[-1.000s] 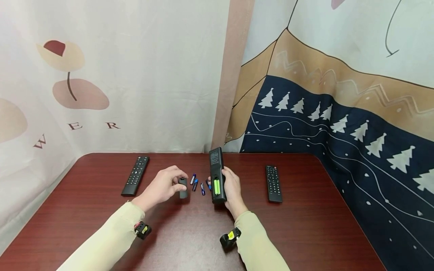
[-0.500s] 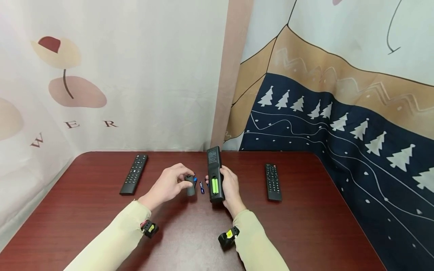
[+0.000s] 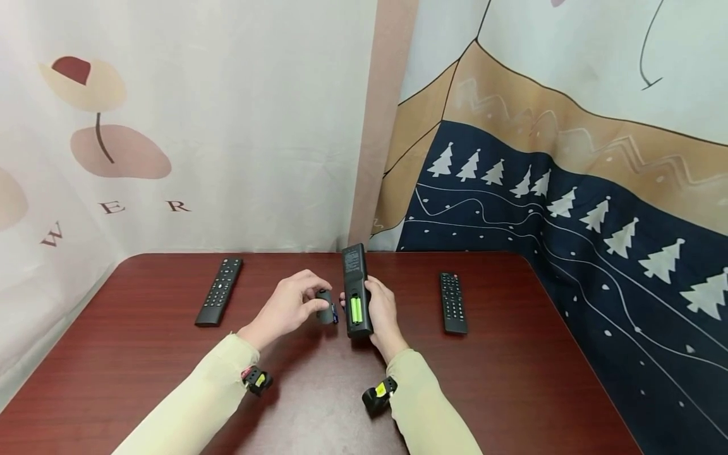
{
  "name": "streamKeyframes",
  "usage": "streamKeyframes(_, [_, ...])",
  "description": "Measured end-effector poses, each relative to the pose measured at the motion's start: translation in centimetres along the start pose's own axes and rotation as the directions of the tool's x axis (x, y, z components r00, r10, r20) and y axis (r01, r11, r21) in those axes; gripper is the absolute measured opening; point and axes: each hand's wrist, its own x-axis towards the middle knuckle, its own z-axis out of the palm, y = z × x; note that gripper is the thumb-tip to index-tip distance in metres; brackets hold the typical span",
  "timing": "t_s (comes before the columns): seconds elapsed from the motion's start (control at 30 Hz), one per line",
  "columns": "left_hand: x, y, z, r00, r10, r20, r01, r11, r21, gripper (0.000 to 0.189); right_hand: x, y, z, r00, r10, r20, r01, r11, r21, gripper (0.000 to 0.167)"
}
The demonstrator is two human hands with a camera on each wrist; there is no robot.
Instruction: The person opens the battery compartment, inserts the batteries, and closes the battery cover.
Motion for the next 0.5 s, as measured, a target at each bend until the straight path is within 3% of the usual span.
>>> streamKeyframes(0.27, [0.42,0.67,0.26,1.0,0.011,-0.019,-0.011,1.0,0.0,0.025,0.24,0.19,0.23,0.999,-0.017,-0.039,0.018,1.0,0.021,0.047])
streamKeyframes(0.5, [0.54,1.03,0.57,0.999,0.019,-0.034,-0.019,1.0,-0.013,0.025,0.03,0.34,0.32,0.994,-0.015,-0.107,0.009,0.998,-0.062,0.046])
